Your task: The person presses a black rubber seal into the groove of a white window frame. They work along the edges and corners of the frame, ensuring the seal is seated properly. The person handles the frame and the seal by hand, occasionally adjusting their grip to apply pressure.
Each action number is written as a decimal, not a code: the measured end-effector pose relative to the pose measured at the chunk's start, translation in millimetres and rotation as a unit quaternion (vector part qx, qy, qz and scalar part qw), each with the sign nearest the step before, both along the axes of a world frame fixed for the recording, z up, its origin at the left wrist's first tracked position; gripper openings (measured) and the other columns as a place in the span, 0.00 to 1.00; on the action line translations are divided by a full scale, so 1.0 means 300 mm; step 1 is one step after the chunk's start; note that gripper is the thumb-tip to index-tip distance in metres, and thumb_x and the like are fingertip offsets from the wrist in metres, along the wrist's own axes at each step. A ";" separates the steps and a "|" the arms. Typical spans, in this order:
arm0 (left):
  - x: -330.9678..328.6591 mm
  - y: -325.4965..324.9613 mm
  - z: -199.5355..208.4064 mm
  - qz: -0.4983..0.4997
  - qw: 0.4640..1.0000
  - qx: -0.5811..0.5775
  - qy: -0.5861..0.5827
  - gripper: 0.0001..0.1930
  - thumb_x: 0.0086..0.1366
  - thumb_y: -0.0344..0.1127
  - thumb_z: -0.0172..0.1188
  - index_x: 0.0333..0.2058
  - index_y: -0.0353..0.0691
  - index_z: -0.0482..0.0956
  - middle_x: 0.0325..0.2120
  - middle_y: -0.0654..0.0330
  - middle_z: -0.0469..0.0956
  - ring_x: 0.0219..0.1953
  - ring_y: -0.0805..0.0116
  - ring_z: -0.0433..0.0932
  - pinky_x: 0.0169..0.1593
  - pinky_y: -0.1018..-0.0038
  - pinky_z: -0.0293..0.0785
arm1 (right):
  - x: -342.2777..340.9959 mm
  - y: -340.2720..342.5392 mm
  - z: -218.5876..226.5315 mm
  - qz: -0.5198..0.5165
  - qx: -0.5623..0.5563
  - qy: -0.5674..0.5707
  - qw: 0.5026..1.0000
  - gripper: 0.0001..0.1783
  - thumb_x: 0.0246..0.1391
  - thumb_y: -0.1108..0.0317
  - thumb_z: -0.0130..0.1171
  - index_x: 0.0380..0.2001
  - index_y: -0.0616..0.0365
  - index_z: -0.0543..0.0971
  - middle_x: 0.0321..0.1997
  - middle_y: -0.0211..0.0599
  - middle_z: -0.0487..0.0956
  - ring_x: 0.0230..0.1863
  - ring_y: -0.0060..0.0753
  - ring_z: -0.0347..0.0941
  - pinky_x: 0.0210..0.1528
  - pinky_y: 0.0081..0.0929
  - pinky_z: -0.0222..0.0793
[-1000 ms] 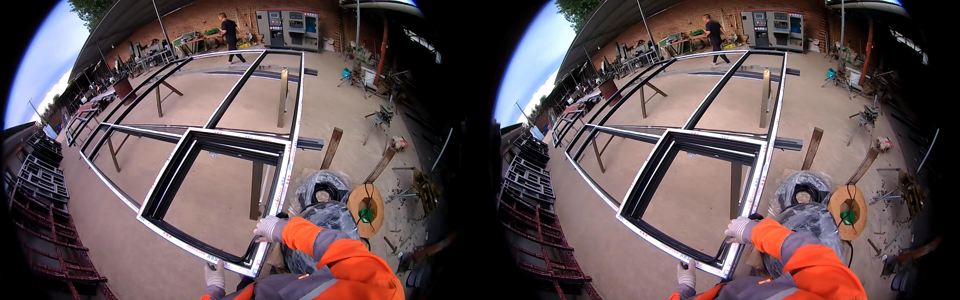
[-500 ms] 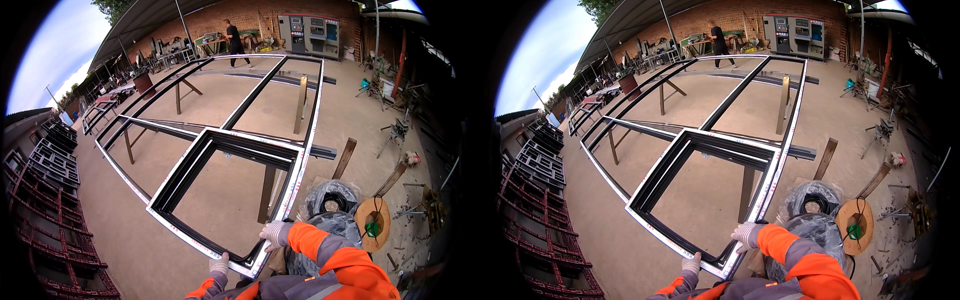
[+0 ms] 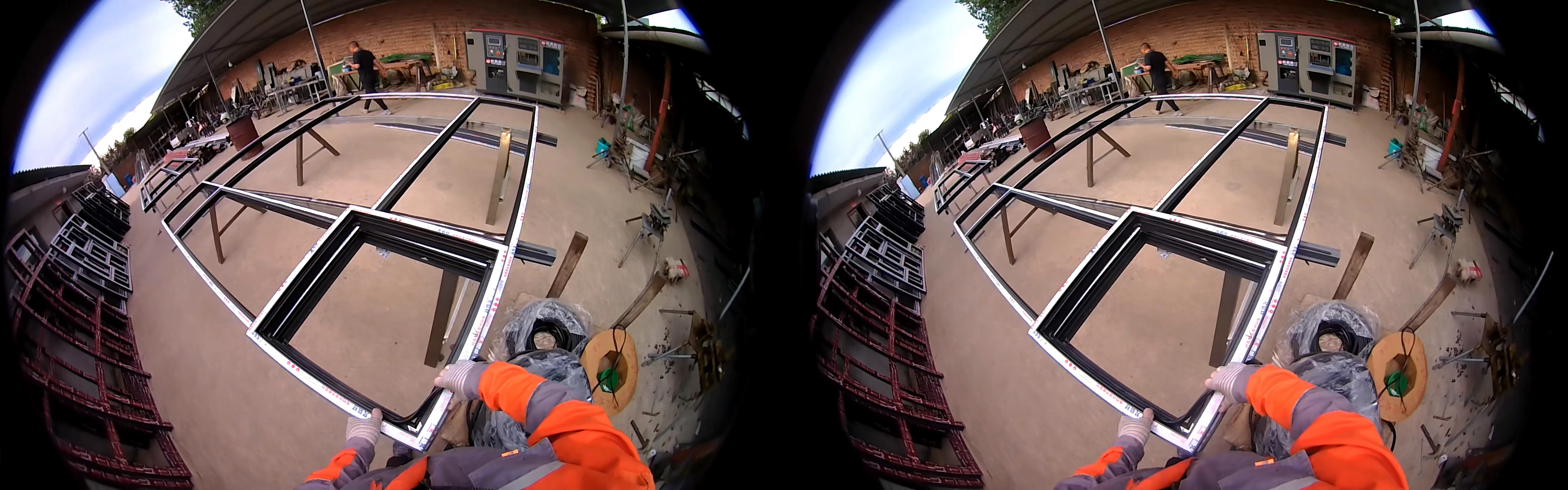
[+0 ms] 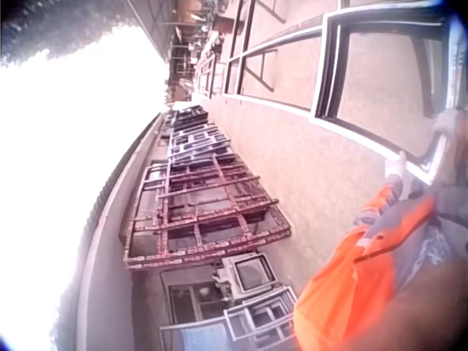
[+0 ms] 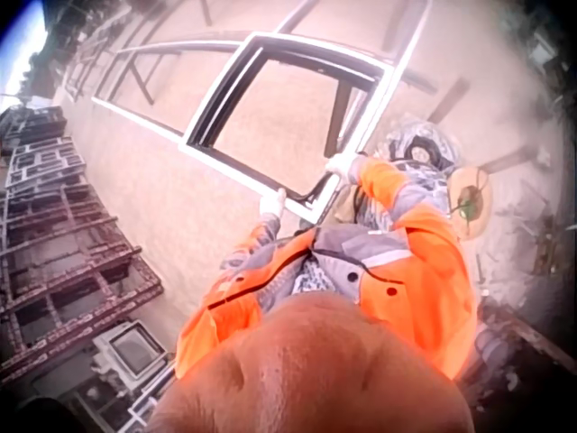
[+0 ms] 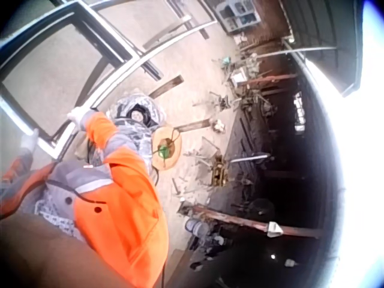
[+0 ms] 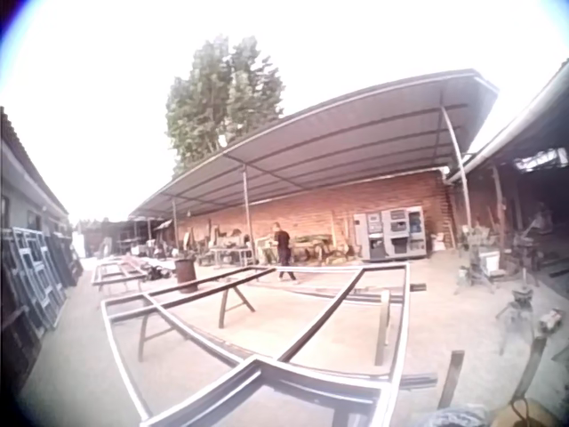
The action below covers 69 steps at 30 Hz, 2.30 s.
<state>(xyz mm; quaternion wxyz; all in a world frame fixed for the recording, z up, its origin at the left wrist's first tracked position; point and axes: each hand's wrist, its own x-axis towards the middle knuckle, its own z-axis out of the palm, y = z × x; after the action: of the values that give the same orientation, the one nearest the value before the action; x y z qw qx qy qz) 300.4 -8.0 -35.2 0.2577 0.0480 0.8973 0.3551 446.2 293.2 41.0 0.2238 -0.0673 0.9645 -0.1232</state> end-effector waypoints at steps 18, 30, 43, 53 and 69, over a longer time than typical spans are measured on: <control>-0.306 -0.084 0.005 -0.056 0.997 -0.044 -0.012 0.21 0.61 0.40 0.72 0.47 0.30 0.84 0.39 0.48 0.89 0.43 0.57 0.89 0.49 0.64 0.84 | -0.086 -0.258 0.039 -0.093 -0.024 -0.040 0.995 0.36 0.50 0.40 0.76 0.50 0.59 0.83 0.50 0.47 0.86 0.57 0.52 0.82 0.58 0.46 0.79; -0.647 -0.136 0.002 -0.184 0.981 -0.054 -0.016 0.20 0.66 0.41 0.70 0.49 0.30 0.84 0.33 0.51 0.87 0.33 0.59 0.86 0.42 0.61 0.83 | -0.233 -0.482 0.048 -0.145 -0.042 -0.047 0.987 0.35 0.59 0.37 0.68 0.50 0.61 0.81 0.50 0.52 0.85 0.57 0.54 0.81 0.59 0.47 0.78; -0.877 -0.089 -0.011 -0.154 0.982 -0.101 -0.036 0.31 0.67 0.49 0.68 0.57 0.26 0.78 0.47 0.43 0.86 0.49 0.51 0.88 0.53 0.59 0.81 | -0.394 -0.623 -0.009 -0.201 -0.056 -0.020 0.978 0.33 0.60 0.38 0.68 0.48 0.59 0.80 0.49 0.51 0.86 0.53 0.54 0.84 0.55 0.48 0.80; -0.793 -0.064 0.053 -0.086 0.973 -0.214 0.000 0.44 0.64 0.60 0.67 0.65 0.29 0.69 0.56 0.38 0.83 0.58 0.46 0.83 0.63 0.57 0.76 | -0.410 -0.623 0.056 -0.205 -0.064 -0.035 0.976 0.33 0.60 0.39 0.69 0.50 0.58 0.80 0.49 0.50 0.86 0.54 0.52 0.84 0.55 0.47 0.80; -0.525 -0.113 0.206 0.013 0.986 -0.166 -0.021 0.39 0.51 0.47 0.78 0.56 0.31 0.73 0.49 0.41 0.85 0.53 0.45 0.86 0.58 0.58 0.81 | -0.422 -0.581 0.036 -0.179 -0.092 -0.059 0.978 0.33 0.64 0.37 0.63 0.50 0.59 0.80 0.51 0.53 0.85 0.56 0.54 0.83 0.57 0.48 0.79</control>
<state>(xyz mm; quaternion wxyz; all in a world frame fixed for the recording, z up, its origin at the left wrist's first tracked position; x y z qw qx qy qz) 142.9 -41.9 26.7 0.2764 -0.0142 0.9388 0.2050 319.6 119.0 51.9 0.2476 0.0936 0.9304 -0.2536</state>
